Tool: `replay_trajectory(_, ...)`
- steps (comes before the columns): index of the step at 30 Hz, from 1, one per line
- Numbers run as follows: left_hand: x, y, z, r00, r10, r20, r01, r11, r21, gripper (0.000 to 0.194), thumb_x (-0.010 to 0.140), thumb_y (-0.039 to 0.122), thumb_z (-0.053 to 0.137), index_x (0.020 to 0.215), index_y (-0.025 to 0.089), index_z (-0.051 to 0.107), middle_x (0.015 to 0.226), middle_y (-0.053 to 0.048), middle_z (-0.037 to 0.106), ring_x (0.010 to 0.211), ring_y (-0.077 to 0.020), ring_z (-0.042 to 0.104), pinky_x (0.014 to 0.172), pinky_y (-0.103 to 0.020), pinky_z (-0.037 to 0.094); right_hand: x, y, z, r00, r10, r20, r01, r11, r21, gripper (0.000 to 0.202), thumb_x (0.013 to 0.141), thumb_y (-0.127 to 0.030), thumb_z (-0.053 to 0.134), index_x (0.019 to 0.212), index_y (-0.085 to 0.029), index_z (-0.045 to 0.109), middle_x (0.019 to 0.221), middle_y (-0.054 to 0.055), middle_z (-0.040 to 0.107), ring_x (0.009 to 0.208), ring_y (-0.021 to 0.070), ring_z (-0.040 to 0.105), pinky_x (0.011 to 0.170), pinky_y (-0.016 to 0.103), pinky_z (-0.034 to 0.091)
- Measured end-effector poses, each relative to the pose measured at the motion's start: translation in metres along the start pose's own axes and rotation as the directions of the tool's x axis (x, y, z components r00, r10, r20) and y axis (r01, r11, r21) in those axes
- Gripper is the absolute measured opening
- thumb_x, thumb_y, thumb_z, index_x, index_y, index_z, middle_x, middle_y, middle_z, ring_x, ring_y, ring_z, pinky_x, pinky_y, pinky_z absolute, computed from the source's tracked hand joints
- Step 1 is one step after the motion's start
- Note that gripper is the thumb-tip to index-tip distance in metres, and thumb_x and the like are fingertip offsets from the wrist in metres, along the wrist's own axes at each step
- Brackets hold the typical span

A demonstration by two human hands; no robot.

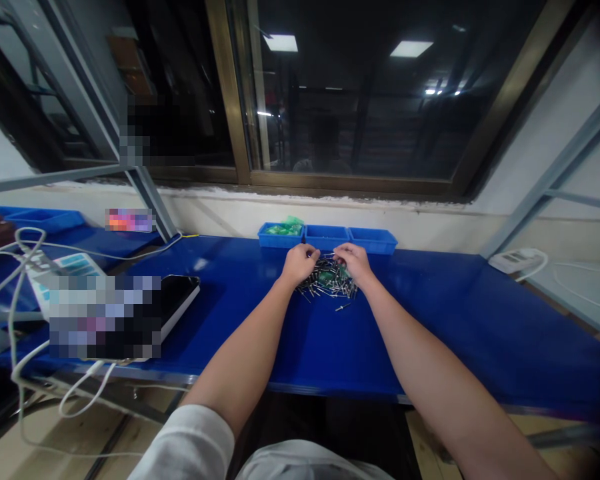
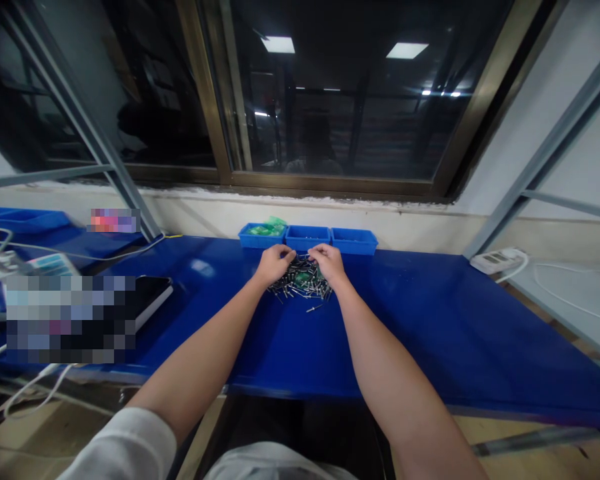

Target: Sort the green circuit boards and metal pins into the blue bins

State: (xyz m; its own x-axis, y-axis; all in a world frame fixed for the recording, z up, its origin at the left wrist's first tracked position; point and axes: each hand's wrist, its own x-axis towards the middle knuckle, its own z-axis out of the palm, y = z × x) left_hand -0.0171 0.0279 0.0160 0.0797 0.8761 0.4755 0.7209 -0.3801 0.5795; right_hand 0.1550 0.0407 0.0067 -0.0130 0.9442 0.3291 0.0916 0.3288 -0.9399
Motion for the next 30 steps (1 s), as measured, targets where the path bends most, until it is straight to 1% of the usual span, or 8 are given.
replay_trajectory(5, 0.001, -0.004, -0.004, 0.999, -0.025, -0.028, 0.027, 0.998, 0.060, 0.018, 0.079, 0.023, 0.051, 0.083, 0.019, 0.069, 0.091, -0.004, 0.069, 0.088, -0.0186, 0.061, 0.084, -0.027, 0.045, 0.007, 0.008, -0.012, 0.985, -0.020, -0.172, -0.021, 0.972, -0.233, 0.030, 0.065, -0.046, 0.060, 0.055, -0.018, 0.059, 0.051, 0.000, 0.058, 0.052, 0.0146, 0.052, 0.055, 0.027, 0.040)
replay_trajectory(8, 0.001, -0.007, -0.003, 0.999, -0.010, -0.030, 0.013, 0.997, 0.073, 0.018, 0.078, 0.018, 0.051, 0.082, 0.019, 0.068, 0.091, -0.004, 0.069, 0.089, -0.0180, 0.061, 0.085, -0.026, 0.045, 0.014, 0.013, -0.017, 0.965, -0.016, -0.261, -0.045, 0.973, -0.228, 0.025, 0.064, -0.042, 0.060, 0.059, -0.017, 0.060, 0.055, 0.001, 0.061, 0.057, 0.0160, 0.056, 0.060, 0.028, 0.042)
replay_trajectory(11, 0.002, -0.010, 0.000, 0.996, 0.012, -0.086, -0.009, 0.999, 0.042, 0.019, 0.078, 0.017, 0.050, 0.087, 0.018, 0.067, 0.093, -0.005, 0.069, 0.087, -0.0179, 0.062, 0.085, -0.027, 0.045, 0.023, 0.020, -0.022, 0.941, -0.022, -0.338, 0.000, 0.998, -0.066, 0.028, 0.060, -0.035, 0.063, 0.079, -0.015, 0.063, 0.072, 0.005, 0.068, 0.069, 0.0183, 0.061, 0.068, 0.030, 0.046)
replay_trajectory(14, 0.001, -0.012, 0.003, 0.992, 0.013, -0.127, -0.014, 1.000, -0.006, 0.026, 0.079, 0.016, 0.049, 0.101, 0.017, 0.063, 0.093, -0.005, 0.069, 0.087, -0.0173, 0.062, 0.084, -0.027, 0.046, 0.029, 0.028, -0.029, 0.934, -0.031, -0.357, 0.047, 0.998, 0.036, 0.060, 0.055, -0.028, 0.067, 0.113, -0.017, 0.055, 0.105, 0.011, 0.066, 0.091, 0.0215, 0.060, 0.080, 0.035, 0.047)
replay_trajectory(18, 0.001, -0.015, 0.005, 0.993, 0.018, -0.118, -0.020, 1.000, -0.017, 0.036, 0.078, 0.014, 0.049, 0.114, 0.016, 0.057, 0.088, -0.004, 0.069, 0.086, -0.0178, 0.063, 0.082, -0.027, 0.046, 0.029, 0.033, -0.037, 0.937, -0.059, -0.345, 0.070, 0.997, 0.020, 0.070, 0.057, -0.025, 0.065, 0.124, -0.018, 0.046, 0.127, 0.013, 0.055, 0.111, 0.0246, 0.052, 0.091, 0.040, 0.042)
replay_trajectory(25, 0.003, -0.019, -0.001, 1.000, 0.005, -0.018, -0.003, 0.990, 0.144, 0.034, 0.079, 0.017, 0.049, 0.109, 0.014, 0.063, 0.100, -0.008, 0.069, 0.097, -0.0212, 0.061, 0.089, -0.029, 0.045, 0.020, 0.024, -0.027, 0.968, -0.165, -0.190, 0.118, 0.965, -0.235, 0.048, 0.061, -0.024, 0.061, 0.107, -0.014, 0.058, 0.102, 0.011, 0.066, 0.098, 0.0218, 0.059, 0.091, 0.038, 0.041)
replay_trajectory(27, 0.003, -0.018, -0.002, 1.000, 0.016, 0.007, -0.017, 0.979, 0.204, 0.033, 0.080, 0.018, 0.048, 0.107, 0.015, 0.066, 0.106, -0.009, 0.067, 0.101, -0.0225, 0.060, 0.091, -0.030, 0.044, 0.015, 0.020, -0.021, 0.981, -0.167, -0.098, 0.114, 0.906, -0.407, 0.040, 0.064, -0.025, 0.060, 0.103, -0.015, 0.062, 0.099, 0.009, 0.067, 0.096, 0.0213, 0.059, 0.090, 0.037, 0.041)
replay_trajectory(30, 0.002, -0.017, -0.003, 1.000, 0.019, 0.017, -0.023, 0.970, 0.243, 0.034, 0.081, 0.021, 0.048, 0.109, 0.016, 0.066, 0.110, -0.009, 0.066, 0.103, -0.0223, 0.060, 0.093, -0.029, 0.043, 0.007, 0.015, -0.013, 0.996, -0.081, 0.027, 0.077, 0.727, -0.683, 0.030, 0.071, -0.031, 0.057, 0.098, -0.021, 0.066, 0.093, 0.006, 0.067, 0.099, 0.0243, 0.054, 0.089, 0.041, 0.038)
